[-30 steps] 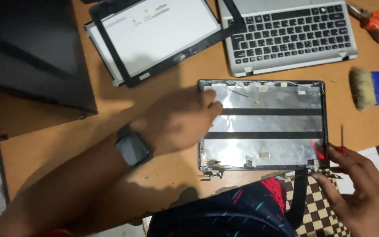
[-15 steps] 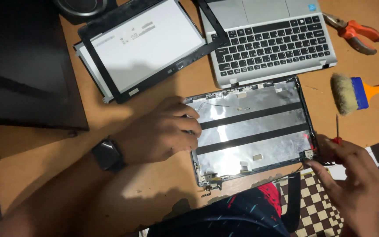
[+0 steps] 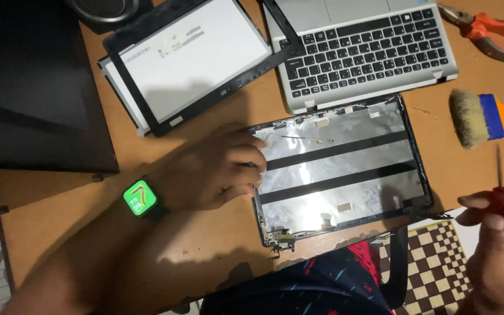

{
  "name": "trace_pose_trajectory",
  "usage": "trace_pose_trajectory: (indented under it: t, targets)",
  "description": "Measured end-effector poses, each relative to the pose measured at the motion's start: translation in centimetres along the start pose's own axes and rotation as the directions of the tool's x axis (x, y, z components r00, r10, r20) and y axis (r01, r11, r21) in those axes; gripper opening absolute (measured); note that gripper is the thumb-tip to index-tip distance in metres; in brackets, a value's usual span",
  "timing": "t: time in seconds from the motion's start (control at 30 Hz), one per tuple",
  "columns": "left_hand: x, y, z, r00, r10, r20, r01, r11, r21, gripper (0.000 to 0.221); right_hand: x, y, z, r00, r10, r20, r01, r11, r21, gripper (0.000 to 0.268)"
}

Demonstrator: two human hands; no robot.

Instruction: Cleaning and disassembling laptop components using a brush and a screwdriver on a repair bench.

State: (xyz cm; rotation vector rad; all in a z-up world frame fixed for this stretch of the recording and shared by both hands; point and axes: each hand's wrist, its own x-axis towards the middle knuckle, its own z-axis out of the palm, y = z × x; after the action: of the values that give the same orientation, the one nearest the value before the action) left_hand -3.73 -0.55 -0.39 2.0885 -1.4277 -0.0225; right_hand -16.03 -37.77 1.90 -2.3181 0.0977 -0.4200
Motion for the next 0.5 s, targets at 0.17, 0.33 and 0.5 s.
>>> trace_pose_trajectory:
  t: [0.17, 0.33, 0.5]
  targets:
    - [0.7, 1.2, -0.5, 1.000, -0.024, -0.019, 0.024, 1.000, 0.017, 0.016, 1.1, 11.0, 0.1, 0.958, 0.171, -0.231, -0.137, 0.978, 0.154, 0.028]
    - [2.0, 0.8, 0.1, 0.996, -0.034, -0.076, 0.031, 0.998, -0.046, 0.015, 3.2, 16.1, -1.6, 0.873, 0.183, -0.452, 0.068, 0.872, 0.485, 0.005]
    - [1.5, 0.3, 1.1, 0.979, -0.149, -0.141, 0.141, 0.988, -0.066, 0.018, 5.2, 12.9, -0.4, 0.900, 0.249, -0.359, 0.063, 0.740, 0.670, 0.015]
